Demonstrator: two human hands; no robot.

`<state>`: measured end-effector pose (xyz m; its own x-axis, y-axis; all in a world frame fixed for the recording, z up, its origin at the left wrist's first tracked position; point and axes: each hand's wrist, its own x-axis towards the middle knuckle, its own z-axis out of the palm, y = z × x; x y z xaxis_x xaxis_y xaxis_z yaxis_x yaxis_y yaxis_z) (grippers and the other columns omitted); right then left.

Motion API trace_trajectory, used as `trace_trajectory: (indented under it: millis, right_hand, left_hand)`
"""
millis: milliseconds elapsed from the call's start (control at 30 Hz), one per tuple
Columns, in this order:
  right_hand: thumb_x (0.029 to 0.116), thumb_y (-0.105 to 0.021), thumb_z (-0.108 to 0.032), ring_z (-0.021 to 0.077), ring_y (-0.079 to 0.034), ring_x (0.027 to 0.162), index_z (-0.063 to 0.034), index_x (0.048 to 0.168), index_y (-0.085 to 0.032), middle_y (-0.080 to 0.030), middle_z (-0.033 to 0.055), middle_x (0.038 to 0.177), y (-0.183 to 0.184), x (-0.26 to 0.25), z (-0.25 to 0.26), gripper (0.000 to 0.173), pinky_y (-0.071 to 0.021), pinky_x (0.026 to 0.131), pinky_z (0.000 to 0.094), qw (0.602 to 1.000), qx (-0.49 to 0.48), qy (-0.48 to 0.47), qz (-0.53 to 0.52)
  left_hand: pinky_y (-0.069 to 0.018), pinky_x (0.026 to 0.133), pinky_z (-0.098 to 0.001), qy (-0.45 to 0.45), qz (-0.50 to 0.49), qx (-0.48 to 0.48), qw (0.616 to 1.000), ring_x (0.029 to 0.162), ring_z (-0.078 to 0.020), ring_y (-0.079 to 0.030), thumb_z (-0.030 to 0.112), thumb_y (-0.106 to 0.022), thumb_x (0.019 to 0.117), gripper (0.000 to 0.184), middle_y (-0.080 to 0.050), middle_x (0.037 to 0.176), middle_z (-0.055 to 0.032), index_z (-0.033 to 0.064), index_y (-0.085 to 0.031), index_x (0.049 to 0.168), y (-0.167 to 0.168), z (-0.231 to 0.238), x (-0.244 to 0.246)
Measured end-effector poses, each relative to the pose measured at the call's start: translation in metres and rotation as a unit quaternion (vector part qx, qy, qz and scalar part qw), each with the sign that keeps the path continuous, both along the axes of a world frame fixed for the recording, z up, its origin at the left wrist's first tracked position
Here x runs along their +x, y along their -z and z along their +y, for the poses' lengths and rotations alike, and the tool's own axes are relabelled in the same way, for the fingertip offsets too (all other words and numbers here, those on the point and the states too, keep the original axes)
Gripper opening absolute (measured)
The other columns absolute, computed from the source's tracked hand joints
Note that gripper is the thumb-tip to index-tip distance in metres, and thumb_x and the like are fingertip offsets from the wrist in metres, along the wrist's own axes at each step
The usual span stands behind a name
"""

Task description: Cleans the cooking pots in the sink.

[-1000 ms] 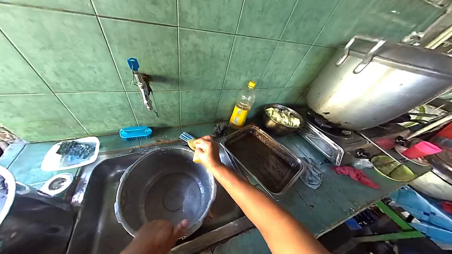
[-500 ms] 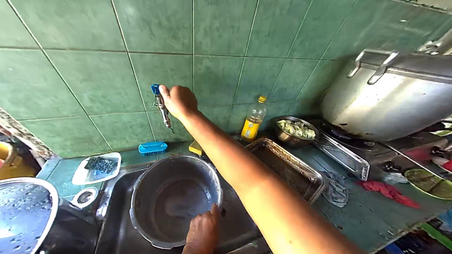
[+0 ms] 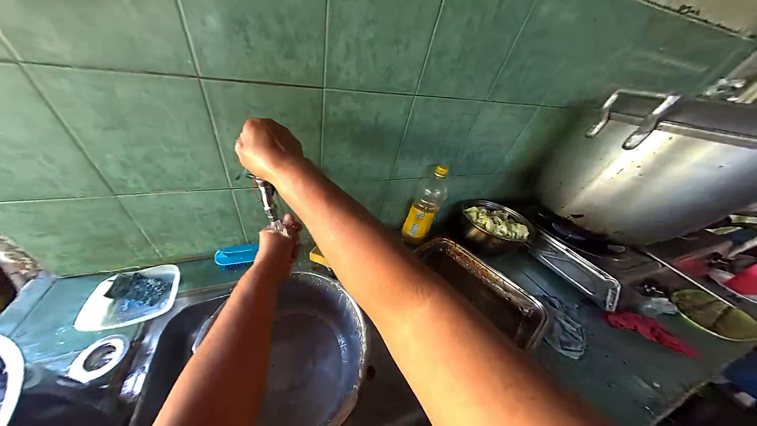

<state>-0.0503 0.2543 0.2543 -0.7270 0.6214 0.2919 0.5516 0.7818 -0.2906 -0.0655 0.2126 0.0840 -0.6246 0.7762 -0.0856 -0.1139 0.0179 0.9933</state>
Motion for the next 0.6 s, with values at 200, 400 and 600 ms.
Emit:
trace_trajectory:
  millis: [200, 400, 600]
  right_hand:
    - [0.1117, -0.036, -0.042, 0.0318, -0.068, 0.084, 0.0005, 0.09, -0.071, -0.07, 0.0174, 0.085, 0.097, 0.021, 0.032, 0.059, -0.0539, 0.078, 0.0569, 0.94, -0.198, -0.032, 0.277]
    - [0.1057, -0.04, -0.059, 0.0045, -0.065, 0.083, -0.0239, 0.125, -0.061, -0.066, -0.0044, 0.097, 0.212, 0.028, -0.031, 0.045, -0.0557, 0.07, 0.0255, 0.584, -0.64, -0.065, 0.496]
    - [0.1144, -0.028, -0.033, 0.0106, -0.061, 0.088, -0.0044, 0.128, -0.058, -0.064, 0.0061, 0.102, 0.236, 0.036, -0.045, 0.044, -0.0539, 0.08, 0.0301, 0.653, -0.647, -0.014, 0.393]
  left_hand:
    - [-0.0435, 0.051, -0.0287, -0.005, -0.066, 0.082, 0.994, 0.052, -0.0072, -0.045, 0.054, -0.018, 0.1105, 0.056, -0.045, 0.059, 0.0068, 0.0199, -0.048, 0.077, 0.01, 0.029, -0.018]
    - [-0.0524, 0.062, -0.0214, -0.045, -0.149, 0.123, 0.98, 0.066, -0.0034, -0.059, 0.02, -0.047, 0.1097, 0.015, -0.06, 0.078, 0.0057, 0.0129, -0.06, 0.107, 0.018, 0.018, -0.021]
    - [-0.0432, 0.108, -0.0605, 0.008, 0.347, -0.013, 0.938, 0.13, -0.0363, -0.057, 0.014, -0.044, 0.1091, 0.034, -0.061, 0.141, -0.0188, -0.0026, -0.062, 0.132, 0.05, -0.03, -0.017]
